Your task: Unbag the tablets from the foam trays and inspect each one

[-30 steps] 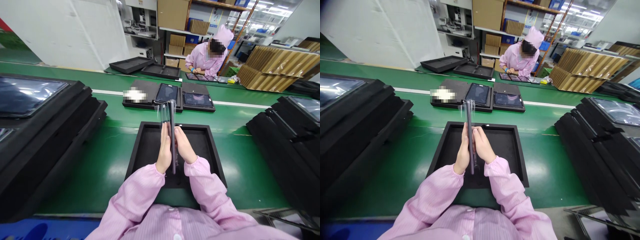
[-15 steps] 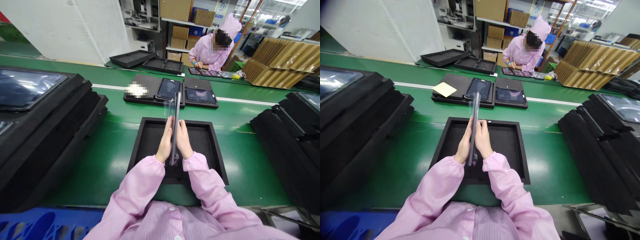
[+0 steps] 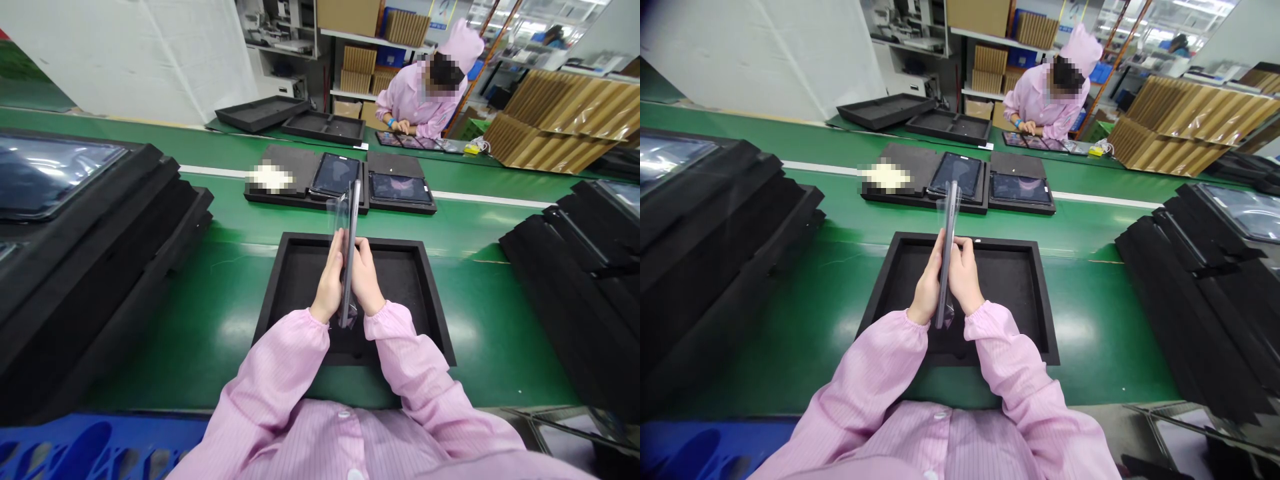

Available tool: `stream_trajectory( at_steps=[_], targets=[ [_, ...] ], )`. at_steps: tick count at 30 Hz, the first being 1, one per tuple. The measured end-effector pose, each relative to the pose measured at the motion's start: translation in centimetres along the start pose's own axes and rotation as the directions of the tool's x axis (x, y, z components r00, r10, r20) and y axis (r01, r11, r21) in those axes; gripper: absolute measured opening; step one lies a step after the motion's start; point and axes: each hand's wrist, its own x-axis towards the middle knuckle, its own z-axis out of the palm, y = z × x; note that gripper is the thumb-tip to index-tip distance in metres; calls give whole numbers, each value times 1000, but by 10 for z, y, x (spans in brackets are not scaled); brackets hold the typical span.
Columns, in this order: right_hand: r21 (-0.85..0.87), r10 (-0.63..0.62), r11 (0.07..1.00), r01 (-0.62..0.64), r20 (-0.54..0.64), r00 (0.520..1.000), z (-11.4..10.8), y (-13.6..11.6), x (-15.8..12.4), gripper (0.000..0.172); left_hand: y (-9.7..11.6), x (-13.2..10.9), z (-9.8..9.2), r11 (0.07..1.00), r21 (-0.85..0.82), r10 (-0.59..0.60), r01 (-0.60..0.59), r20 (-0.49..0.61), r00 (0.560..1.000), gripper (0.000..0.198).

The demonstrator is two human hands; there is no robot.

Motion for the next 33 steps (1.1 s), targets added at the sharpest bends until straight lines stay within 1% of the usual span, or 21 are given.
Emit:
stream_trajectory(
  at_steps=[9, 15, 18, 23, 26, 29, 30, 31, 32, 33],
  targets=[
    [8, 3, 1000, -3, 5, 1000, 1, 0, -2, 12, -2, -1, 1, 998, -55, 16, -16, -5, 1000, 56],
    [8, -32, 999, 32, 18, 999, -1, -2, -9, 14, -2, -7, -2, 998, -50, 45, -46, -24, 999, 56],
    [23, -66, 998, 65, 33, 997, -3, -2, -16, 21, -2, -11, -5, 996, -69, 48, -49, -21, 999, 55],
    [75, -99, 993, 90, 116, 988, -4, -1, -30, 41, -1, -18, -13, 991, -131, 32, -31, 6, 999, 50],
    [76, -139, 989, 129, 146, 980, -9, 0, -38, 40, -2, -23, -18, 991, -105, 89, -88, 0, 996, 45],
    [28, -223, 975, 221, 140, 965, -16, 4, -45, 39, -4, -27, -20, 979, -43, 197, -197, -21, 980, 44],
    [17, -230, 973, 230, 135, 964, -18, 6, -47, 40, -5, -28, -20, 975, -16, 219, -220, -30, 975, 45],
    [16, -218, 976, 218, 132, 967, -19, 8, -49, 41, -7, -29, -19, 975, 12, 221, -220, -48, 974, 46],
    [30, -190, 982, 187, 135, 973, -19, 10, -51, 42, -8, -30, -18, 981, 39, 194, -192, -78, 978, 46],
    [53, -157, 987, 151, 143, 977, -18, 12, -52, 43, -10, -30, -16, 989, 61, 141, -134, -121, 983, 46]
  ],
)
